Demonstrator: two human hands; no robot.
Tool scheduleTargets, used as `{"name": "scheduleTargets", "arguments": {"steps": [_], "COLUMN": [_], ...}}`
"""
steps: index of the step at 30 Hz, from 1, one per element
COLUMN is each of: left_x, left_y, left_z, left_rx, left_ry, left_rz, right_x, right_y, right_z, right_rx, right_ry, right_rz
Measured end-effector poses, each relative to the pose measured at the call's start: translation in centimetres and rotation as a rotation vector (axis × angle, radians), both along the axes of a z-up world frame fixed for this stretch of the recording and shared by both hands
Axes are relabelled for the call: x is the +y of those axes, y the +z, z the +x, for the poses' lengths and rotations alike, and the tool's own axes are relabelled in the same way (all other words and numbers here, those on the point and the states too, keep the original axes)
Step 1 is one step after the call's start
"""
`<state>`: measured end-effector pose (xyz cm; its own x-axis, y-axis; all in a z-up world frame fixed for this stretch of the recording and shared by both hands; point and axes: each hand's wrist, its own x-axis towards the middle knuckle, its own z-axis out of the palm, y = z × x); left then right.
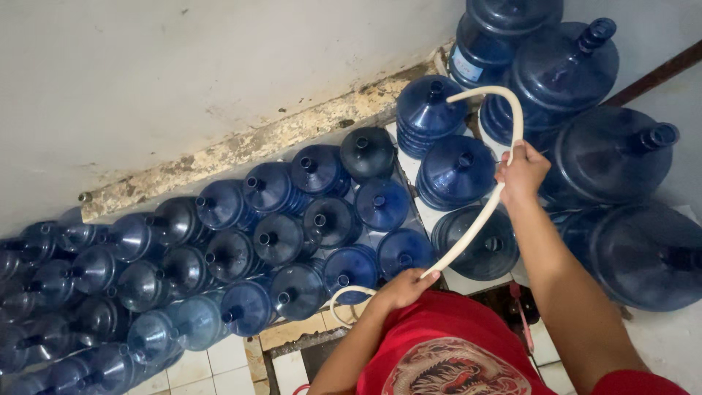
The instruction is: The person moves a blue water jug to a metal stand, inserts a white hose into the opening, and rinses the interior of the jug while rotating it.
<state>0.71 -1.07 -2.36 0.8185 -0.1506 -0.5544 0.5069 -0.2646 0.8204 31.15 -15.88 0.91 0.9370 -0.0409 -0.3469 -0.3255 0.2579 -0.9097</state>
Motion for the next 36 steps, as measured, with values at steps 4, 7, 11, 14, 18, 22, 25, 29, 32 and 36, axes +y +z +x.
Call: {"name": "scheduleTargets", "arguments": {"steps": [4,7,11,14,18,22,25,29,32,36], "left_x": [1.1,2.0,3.3,4.1,5.1,5.2,5.8,6.3,7.0,8.3], "left_y": [-0.6,-1.4,-1.9,-1.6,-1.3,-2.0,-3.2,-4.8,-6.1,-6.4], "left_z": [-1.2,-2.7,-4.0,-5.9,-9.6,-13.7,-15.2,-17.1,-18.4,-20.0], "left_rx": [0.002,0.004,0.065,0.010,0.013,0.191,0.149,0.243,0.118,0.154], "left_ry": [0.036,0.069,0.059,0.083,0.113,0.103,0.124,0.177,0.148,0.221], "left_rz": [-0.022,-0.018,0.025,-0.025,-0.063,0.037,0.017,0.139,0.114,0.073], "right_x": [-2.1,-2.6,-2.1,-1.7,-1.3,-1.5,-1.5,-2.3,-3.7,-6.7], "right_y": [0.9,1.6,0.1,-1.3,-1.5,-0.3,0.6,1.3,0.0,-2.7], "right_z": [-0.6,-0.2,-0.1,-2.0,-6.9,-11.4,-13.9,-15.9,-16.0,-11.4], "right_rx": [0.075,0.151,0.171,0.117,0.159,0.143,0.144,0.171,0.160,0.239], "right_ry": [0.074,0.145,0.170,0.241,0.264,0.201,0.147,0.178,0.199,0.139], "right_rz": [0.256,0.286,0.315,0.147,0.058,0.008,-0.002,0.019,0.154,0.439]}}
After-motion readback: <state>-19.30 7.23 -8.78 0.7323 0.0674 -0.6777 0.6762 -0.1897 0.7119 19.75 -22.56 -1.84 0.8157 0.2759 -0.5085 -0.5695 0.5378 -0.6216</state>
